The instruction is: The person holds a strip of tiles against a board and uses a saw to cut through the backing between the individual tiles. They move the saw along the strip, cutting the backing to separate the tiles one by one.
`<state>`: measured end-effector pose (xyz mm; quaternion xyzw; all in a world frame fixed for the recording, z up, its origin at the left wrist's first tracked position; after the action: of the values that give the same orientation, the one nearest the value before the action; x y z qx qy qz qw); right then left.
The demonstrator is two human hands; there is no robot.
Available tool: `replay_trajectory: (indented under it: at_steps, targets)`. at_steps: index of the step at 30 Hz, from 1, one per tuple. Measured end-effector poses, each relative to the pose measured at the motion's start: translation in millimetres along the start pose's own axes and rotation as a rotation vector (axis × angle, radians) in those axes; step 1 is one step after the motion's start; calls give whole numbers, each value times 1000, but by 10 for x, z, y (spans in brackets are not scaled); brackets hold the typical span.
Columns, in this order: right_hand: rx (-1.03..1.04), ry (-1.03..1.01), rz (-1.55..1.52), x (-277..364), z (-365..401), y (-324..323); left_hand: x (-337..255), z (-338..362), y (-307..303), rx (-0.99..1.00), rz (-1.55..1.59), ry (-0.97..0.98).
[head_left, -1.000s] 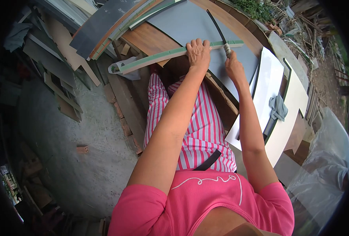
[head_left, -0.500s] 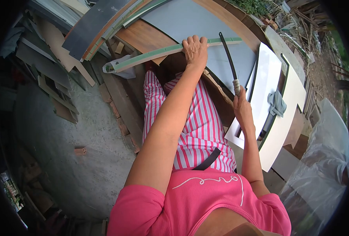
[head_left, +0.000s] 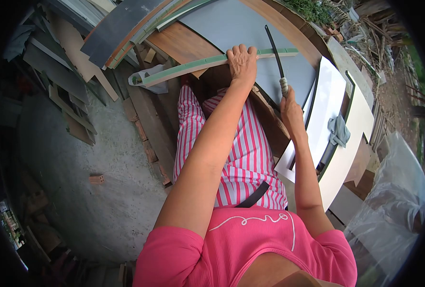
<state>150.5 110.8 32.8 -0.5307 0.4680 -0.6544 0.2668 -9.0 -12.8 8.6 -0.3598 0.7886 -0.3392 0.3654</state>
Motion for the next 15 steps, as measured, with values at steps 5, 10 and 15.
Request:
replay_trajectory:
  at_steps: [5, 10, 15]
  targets:
    - [96, 189, -14, -62, 737, -196, -12, -9, -1, 9, -18, 17]
    - [59, 112, 21, 57, 133, -107, -6, -21, 12, 6, -25, 8]
    - [-92, -55, 35, 152, -942, 166, -3, -35, -21, 2, -25, 5]
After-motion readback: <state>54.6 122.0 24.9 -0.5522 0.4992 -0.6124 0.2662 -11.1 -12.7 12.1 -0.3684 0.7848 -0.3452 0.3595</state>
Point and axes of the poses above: each hand's wrist, its own z-axis away from the middle knuckle, its own y-axis out of the palm, x = y × z, the point moved 2 cm from there along -z, towards the middle knuckle
